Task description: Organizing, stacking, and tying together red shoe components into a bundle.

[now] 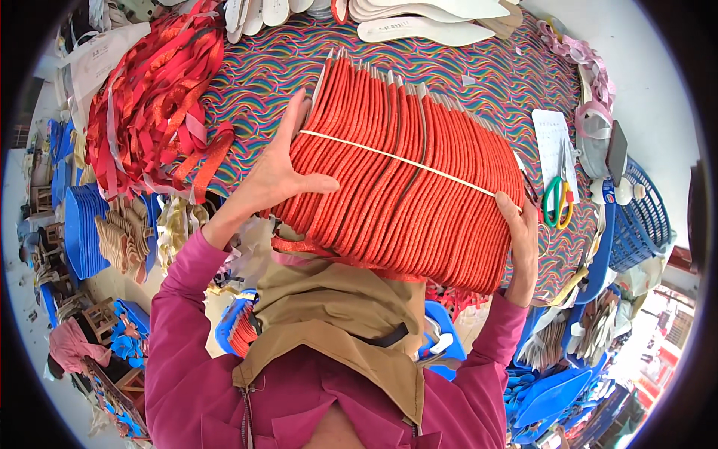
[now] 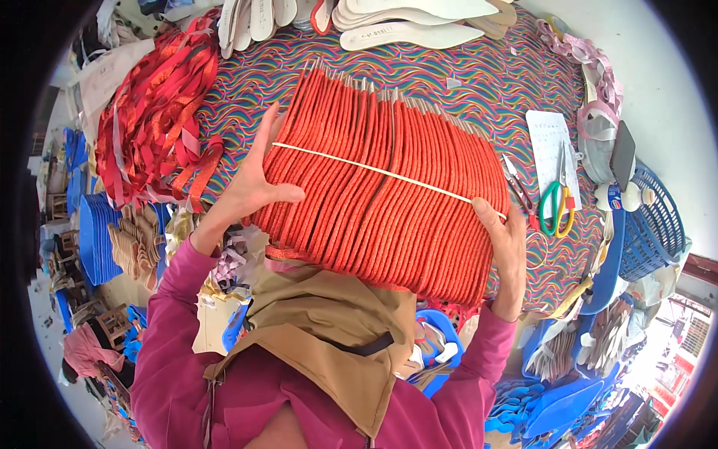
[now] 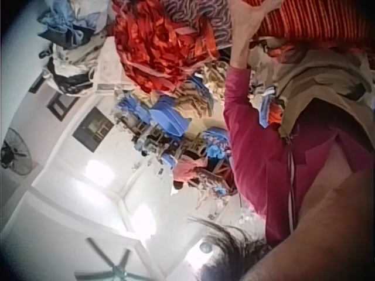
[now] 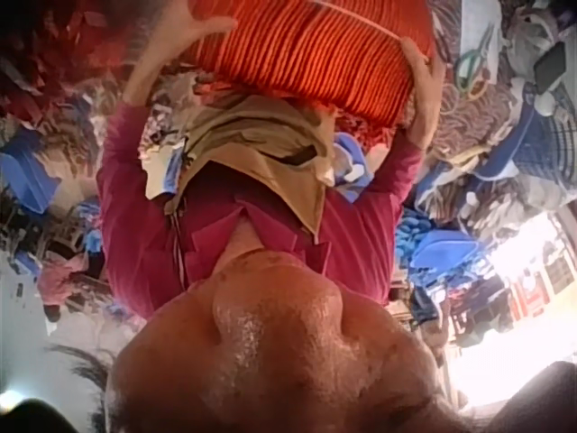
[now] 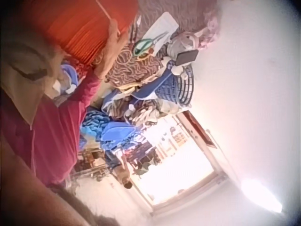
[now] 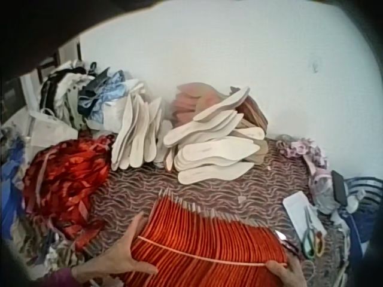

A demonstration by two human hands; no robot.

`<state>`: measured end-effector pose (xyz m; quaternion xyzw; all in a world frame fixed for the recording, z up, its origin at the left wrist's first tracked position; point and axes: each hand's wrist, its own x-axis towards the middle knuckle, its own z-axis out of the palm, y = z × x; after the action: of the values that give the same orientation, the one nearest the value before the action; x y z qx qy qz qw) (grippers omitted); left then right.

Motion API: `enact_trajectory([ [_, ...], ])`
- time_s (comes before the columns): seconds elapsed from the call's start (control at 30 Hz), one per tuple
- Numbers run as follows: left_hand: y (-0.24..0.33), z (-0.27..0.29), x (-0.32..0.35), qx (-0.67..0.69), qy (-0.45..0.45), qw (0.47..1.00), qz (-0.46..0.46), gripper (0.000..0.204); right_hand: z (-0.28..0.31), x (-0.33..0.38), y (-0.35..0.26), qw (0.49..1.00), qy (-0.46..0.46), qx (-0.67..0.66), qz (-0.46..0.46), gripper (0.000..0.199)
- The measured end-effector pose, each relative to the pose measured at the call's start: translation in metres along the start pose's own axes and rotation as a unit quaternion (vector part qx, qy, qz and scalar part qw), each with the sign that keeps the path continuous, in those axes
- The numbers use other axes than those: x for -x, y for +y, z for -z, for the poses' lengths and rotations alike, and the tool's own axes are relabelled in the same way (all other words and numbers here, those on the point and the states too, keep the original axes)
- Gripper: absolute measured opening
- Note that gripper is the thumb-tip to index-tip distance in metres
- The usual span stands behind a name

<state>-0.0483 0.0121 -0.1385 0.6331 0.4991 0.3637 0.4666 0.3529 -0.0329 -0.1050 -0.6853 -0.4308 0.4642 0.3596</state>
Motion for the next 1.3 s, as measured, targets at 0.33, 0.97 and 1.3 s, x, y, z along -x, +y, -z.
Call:
enact_trajectory([
  [0.33, 0.002, 0.001, 0.001, 0.077, -0.021, 0.996, 0.035, 0.106, -0.011, 0.007, 0.006, 0.99, -0.021, -0.106, 0.088, 0.063],
  [0.97, 0.071, -0.034, -0.103, -0.295, -0.134, 0.882, -0.343, 0.037, -0.034, -0.022, -0.035, 0.905, 0.032, 0.316, 0.282, 0.062],
  [1.3, 0.054, -0.064, -0.139, -0.399, -0.131, 0.84, -0.344, 0.029, -0.04, -0.02, -0.024, 0.868, 0.104, 0.379, 0.303, 0.059],
])
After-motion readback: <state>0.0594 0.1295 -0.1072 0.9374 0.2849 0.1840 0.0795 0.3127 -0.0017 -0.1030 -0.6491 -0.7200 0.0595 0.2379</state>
